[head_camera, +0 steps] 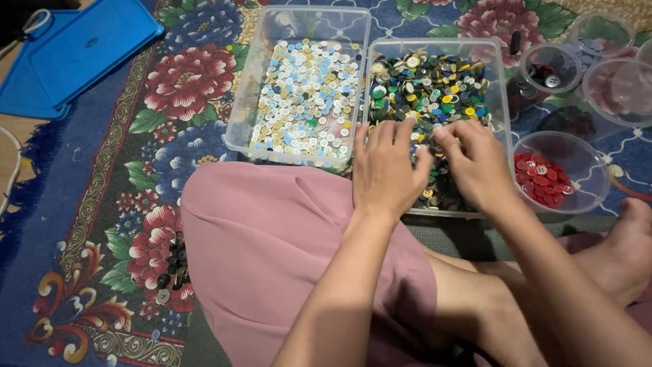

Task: Sorting various buttons by color and size from a large bin into smaller containers.

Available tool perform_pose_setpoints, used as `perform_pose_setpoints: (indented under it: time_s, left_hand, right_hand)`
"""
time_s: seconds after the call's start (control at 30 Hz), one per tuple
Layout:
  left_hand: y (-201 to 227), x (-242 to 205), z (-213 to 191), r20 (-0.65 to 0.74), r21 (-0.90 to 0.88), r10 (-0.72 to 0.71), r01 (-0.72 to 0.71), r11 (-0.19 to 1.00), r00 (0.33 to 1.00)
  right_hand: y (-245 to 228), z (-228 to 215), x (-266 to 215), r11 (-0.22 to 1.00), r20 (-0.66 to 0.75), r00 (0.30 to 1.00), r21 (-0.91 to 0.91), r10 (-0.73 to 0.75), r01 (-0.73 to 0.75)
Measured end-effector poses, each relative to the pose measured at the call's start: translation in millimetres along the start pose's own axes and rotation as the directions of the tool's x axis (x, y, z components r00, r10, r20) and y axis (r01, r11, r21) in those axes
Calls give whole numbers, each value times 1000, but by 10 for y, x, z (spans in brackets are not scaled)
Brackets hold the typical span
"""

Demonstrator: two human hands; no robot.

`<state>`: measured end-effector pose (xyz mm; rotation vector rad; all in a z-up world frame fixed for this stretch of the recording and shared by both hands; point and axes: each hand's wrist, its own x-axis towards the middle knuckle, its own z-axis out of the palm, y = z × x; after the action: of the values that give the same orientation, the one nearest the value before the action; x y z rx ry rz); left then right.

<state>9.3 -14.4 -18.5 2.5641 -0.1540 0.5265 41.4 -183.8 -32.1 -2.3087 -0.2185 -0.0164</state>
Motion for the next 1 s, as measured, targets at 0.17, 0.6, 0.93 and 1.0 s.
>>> perform_pose_setpoints:
  time_s: [0.17,0.6,0.93,1.0]
  left_hand:
    - [-72,-26,121,-92,42,157,-153,987,983]
    - [98,101,-503,-44,-212,-207,193,958,977]
    - [-1553,-330,-2011,-249,80,-413,444,893,876]
    - [-1821,-545,-2123,-174,-50,-602,603,796,780]
  right_hand:
    - [-253,81,-114,989,-81,988,81,132,-126]
    - [589,298,973,953,330,932,-300,150,-47]
    - [184,-292,850,935,275,897,-31,347,-353]
    - [241,-229,915,885,337,873,182,353,-428]
